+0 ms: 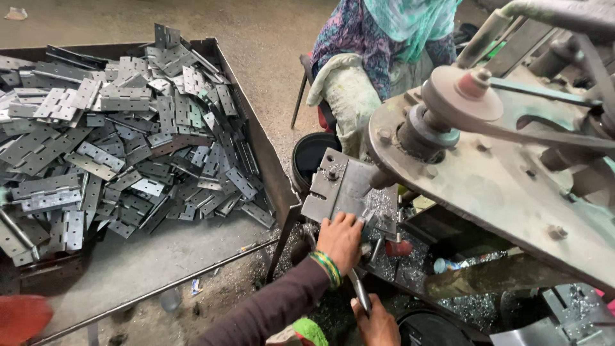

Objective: The person repeatedly picks up small metal plates from a bin, places them into a press machine, and operates the lever to process them. The person handles the plates one at a time and returns the processed pieces to the bin.

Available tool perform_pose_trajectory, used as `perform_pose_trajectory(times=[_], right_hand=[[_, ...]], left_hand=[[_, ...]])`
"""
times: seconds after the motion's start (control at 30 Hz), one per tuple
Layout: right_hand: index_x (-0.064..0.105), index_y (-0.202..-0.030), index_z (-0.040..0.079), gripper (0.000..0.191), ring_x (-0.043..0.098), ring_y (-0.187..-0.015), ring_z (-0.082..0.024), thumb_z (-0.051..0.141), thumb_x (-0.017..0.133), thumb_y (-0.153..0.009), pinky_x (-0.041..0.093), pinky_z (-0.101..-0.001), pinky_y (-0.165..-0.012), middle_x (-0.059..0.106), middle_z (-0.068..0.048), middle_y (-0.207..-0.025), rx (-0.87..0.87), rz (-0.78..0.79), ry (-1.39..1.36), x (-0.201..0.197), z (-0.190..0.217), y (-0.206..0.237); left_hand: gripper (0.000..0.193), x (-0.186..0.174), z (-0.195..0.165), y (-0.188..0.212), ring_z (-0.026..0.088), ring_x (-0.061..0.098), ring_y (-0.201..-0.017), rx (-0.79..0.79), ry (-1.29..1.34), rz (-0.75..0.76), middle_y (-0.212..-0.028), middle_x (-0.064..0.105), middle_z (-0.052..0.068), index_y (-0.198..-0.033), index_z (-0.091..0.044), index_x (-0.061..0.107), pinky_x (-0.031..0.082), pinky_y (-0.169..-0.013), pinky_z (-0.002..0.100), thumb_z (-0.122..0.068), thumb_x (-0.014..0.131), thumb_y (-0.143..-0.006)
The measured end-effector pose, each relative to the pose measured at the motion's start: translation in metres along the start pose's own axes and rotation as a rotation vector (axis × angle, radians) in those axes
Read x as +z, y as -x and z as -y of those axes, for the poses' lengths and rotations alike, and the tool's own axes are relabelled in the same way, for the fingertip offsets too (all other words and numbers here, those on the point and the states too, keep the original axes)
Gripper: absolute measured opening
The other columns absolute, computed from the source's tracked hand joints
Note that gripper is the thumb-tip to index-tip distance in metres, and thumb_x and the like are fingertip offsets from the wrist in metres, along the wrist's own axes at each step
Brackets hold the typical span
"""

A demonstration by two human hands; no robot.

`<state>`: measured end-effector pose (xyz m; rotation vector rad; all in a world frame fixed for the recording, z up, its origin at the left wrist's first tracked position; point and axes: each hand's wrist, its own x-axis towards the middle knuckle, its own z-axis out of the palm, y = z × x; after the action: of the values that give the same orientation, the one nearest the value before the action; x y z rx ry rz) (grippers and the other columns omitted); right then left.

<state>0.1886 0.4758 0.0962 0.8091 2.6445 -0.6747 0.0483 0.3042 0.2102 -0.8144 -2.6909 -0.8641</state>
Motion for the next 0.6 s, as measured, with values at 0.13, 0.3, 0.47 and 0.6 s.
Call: perform_pose_trajectory(times=[0.13, 0.3, 0.47, 0.6], right_hand=[[0.062, -0.124, 0.028, 0.053, 0.071, -0.103, -0.044, 0.066, 0.062, -0.086, 0.054, -0.0536, -0.089, 0.077, -0.021, -0.098, 0.002, 0.028, 0.022, 0.007, -0.006, -0.003], [0.069, -0.114, 0.026, 0.046, 0.071, -0.104, -0.043, 0.061, 0.062, -0.085, 0.055, -0.0518, -0.087, 0.077, -0.020, -0.097, -0.019, -0.003, -0.030, 0.006, -0.005, -0.002], [0.067, -0.114, 0.024, 0.046, 0.072, -0.103, -0.043, 0.061, 0.061, -0.087, 0.055, -0.0514, -0.087, 0.077, -0.022, -0.096, 0.004, 0.021, -0.020, -0.001, -0.002, 0.004], [0.067, -0.111, 0.022, 0.045, 0.072, -0.099, -0.043, 0.060, 0.060, -0.087, 0.055, -0.0497, -0.086, 0.076, -0.019, -0.096, -0.001, 0.048, -0.065, -0.001, 0.002, 0.007]], left_hand=[[0.056, 0.005, 0.025, -0.003, 0.031, 0.054, -0.122, 0.065, 0.145, 0.080, -0.126, 0.061, 0.009, -0.122, -0.009, 0.064, 0.044, -0.091, 0.049, -0.025, 0.077, -0.069], [0.051, 0.009, 0.031, 0.003, 0.036, 0.045, -0.136, 0.067, 0.005, 0.009, -0.136, 0.059, 0.014, -0.125, -0.005, 0.061, 0.022, -0.113, 0.066, -0.029, 0.071, -0.081], [0.045, 0.015, 0.023, 0.000, 0.034, 0.048, -0.138, -0.034, 0.071, -0.113, -0.144, 0.059, 0.014, -0.138, -0.006, 0.056, 0.021, -0.120, 0.062, -0.016, 0.056, -0.094], [0.055, 0.008, 0.019, 0.000, 0.031, 0.048, -0.142, -0.012, 0.016, -0.171, -0.152, 0.056, 0.016, -0.152, -0.005, 0.051, 0.025, -0.127, 0.051, -0.011, 0.052, -0.097]])
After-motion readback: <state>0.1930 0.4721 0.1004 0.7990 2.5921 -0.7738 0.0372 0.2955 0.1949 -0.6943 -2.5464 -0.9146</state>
